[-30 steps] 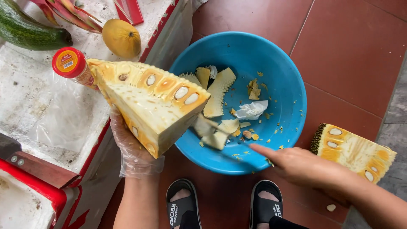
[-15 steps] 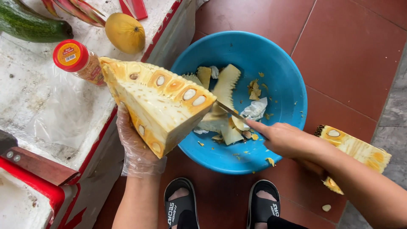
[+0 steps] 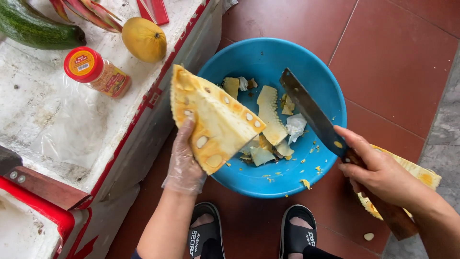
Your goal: Peeling and extracting pods from a jackfruit using a knife and hands
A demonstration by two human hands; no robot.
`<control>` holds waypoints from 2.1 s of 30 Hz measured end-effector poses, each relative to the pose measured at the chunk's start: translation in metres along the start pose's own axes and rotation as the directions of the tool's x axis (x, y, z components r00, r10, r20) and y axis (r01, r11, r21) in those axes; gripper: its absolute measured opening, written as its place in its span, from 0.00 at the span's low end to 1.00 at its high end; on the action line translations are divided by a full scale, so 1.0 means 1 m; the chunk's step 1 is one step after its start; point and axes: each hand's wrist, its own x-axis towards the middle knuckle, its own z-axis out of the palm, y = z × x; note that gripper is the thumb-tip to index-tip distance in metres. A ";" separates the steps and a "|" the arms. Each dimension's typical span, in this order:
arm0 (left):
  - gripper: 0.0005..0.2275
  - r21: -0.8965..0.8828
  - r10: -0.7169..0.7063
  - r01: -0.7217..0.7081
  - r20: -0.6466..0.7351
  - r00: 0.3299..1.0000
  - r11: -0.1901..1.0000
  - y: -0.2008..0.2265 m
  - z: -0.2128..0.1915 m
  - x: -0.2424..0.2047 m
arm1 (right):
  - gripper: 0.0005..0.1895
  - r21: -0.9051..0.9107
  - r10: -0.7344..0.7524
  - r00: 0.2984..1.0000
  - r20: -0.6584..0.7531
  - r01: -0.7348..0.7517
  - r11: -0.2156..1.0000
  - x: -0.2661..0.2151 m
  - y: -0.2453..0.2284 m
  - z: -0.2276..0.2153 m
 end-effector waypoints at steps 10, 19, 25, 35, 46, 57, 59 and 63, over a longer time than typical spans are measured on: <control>0.27 -0.021 0.029 -0.029 -0.010 1.000 0.999 0.009 0.003 -0.014 | 0.38 -0.412 -0.276 0.914 0.296 0.383 0.827 0.077 -0.063 0.070; 0.27 -0.088 0.131 -0.139 -0.095 0.987 0.986 0.024 0.041 -0.058 | 0.41 -0.655 -0.050 0.938 0.342 0.276 0.703 0.054 -0.041 0.045; 0.42 0.082 0.066 -0.097 0.321 0.945 0.992 0.012 -0.021 0.011 | 0.43 -0.527 0.129 0.973 0.190 -0.010 0.850 0.017 -0.022 0.010; 0.30 0.246 -0.122 0.089 0.123 0.985 0.965 -0.028 0.031 0.040 | 0.43 0.162 -0.231 0.973 0.010 0.226 0.961 0.013 -0.001 0.003; 0.47 0.513 0.225 -0.338 0.270 0.936 0.789 -0.090 0.002 0.109 | 0.43 -0.246 -0.222 0.966 0.129 0.248 0.937 0.057 0.016 0.034; 0.41 0.882 0.155 -0.285 0.244 0.957 0.374 -0.070 0.014 0.114 | 0.44 -0.123 -0.162 0.955 0.247 0.197 0.973 0.070 0.035 0.063; 0.39 0.901 0.197 -0.304 0.253 0.947 0.308 -0.065 0.018 0.126 | 0.41 -0.034 -0.127 0.965 0.230 0.138 0.990 0.079 0.045 0.074; 0.31 0.945 0.224 -0.314 0.287 0.931 0.092 -0.060 0.018 0.139 | 0.45 0.430 -0.105 0.979 0.174 0.020 0.902 0.065 0.040 0.067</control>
